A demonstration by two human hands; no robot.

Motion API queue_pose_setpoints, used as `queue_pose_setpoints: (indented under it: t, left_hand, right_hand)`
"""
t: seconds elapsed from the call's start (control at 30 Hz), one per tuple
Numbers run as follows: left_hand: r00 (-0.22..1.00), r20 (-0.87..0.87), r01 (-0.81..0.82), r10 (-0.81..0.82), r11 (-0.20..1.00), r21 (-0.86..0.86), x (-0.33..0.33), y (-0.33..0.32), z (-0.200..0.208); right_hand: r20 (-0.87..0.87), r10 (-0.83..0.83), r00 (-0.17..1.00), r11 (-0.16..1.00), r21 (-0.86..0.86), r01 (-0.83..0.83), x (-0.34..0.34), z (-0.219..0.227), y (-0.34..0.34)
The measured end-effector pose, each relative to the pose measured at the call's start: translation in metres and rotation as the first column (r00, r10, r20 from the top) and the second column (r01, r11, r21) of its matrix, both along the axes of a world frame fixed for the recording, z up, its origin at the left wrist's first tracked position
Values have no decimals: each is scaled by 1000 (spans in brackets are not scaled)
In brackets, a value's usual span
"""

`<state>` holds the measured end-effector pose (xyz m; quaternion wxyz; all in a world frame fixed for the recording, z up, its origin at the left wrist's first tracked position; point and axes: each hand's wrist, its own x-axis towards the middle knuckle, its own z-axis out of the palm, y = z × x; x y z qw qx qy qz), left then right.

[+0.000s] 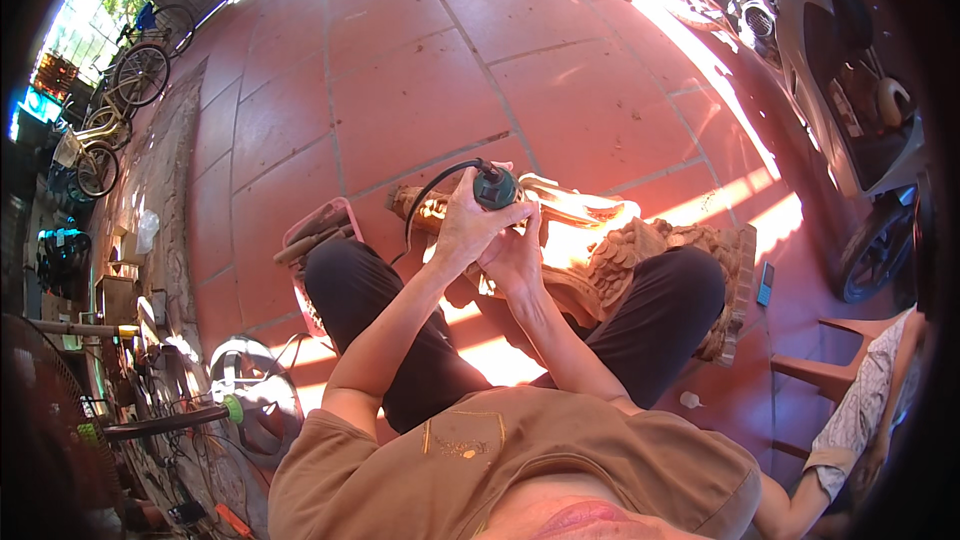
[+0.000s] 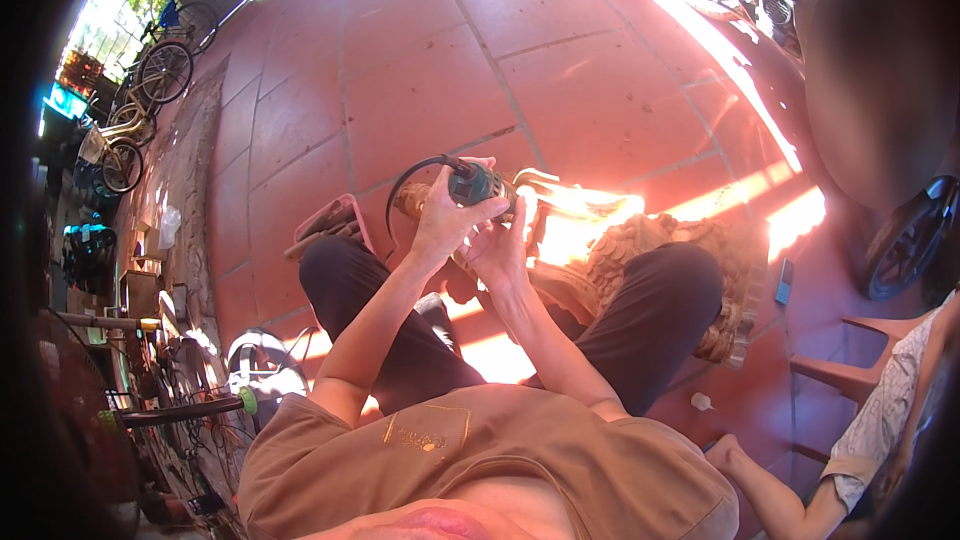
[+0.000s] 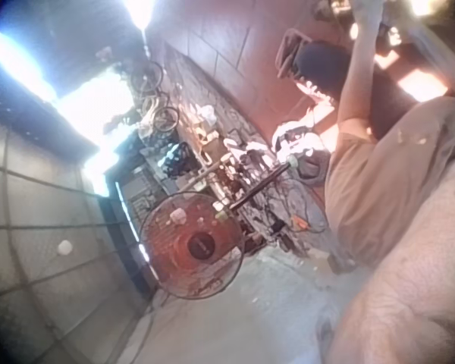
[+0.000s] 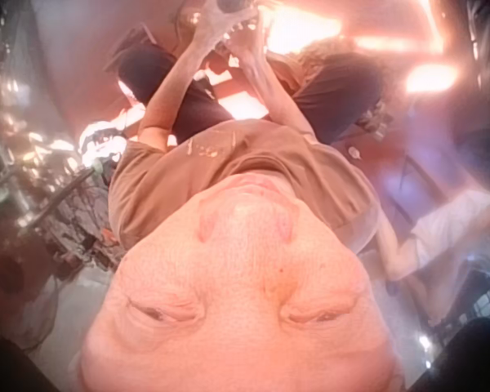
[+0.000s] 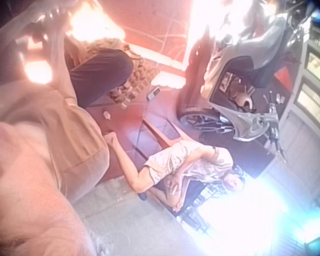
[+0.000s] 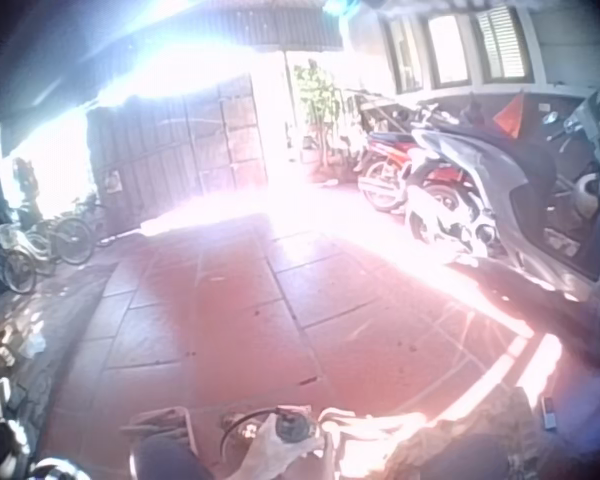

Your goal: The person sits cross-legged on the floor and uses a handheld rotary tool to carve details into a large wooden sculpture. They hold the tool with both hands and carefully guide it along the surface of the wood, focusing on refining the intricate patterns.

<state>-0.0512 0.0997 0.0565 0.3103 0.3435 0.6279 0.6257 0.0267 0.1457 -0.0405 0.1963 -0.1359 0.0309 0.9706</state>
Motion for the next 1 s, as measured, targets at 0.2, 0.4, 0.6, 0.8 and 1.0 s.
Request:
queue_pose_setpoints:
  t: [0.2,0.4,0.6,0.8,1.0]
  left_hand:
    - [1000,3,30,-30,997,-67,0,0,9]
    - [998,-61,-1,0,1000,-23,-6,3,-3]
    - [978,-196,-86,69,993,-79,-23,5,-19]
    - [960,-267,-131,85,979,-159,-36,3,-27]
    - [959,-282,-71,24,985,-158,-14,-3,7]
  right_hand:
    - [90,6,996,995,97,-15,2,4,1]
    - [291,23,956,924,358,-132,11,-7,10]
    - [698,-68,713,701,542,-464,28,-29,34]
    - [520,-539,663,415,849,-328,48,-28,64]
    - [346,-402,848,137,938,-318,47,-4,67]
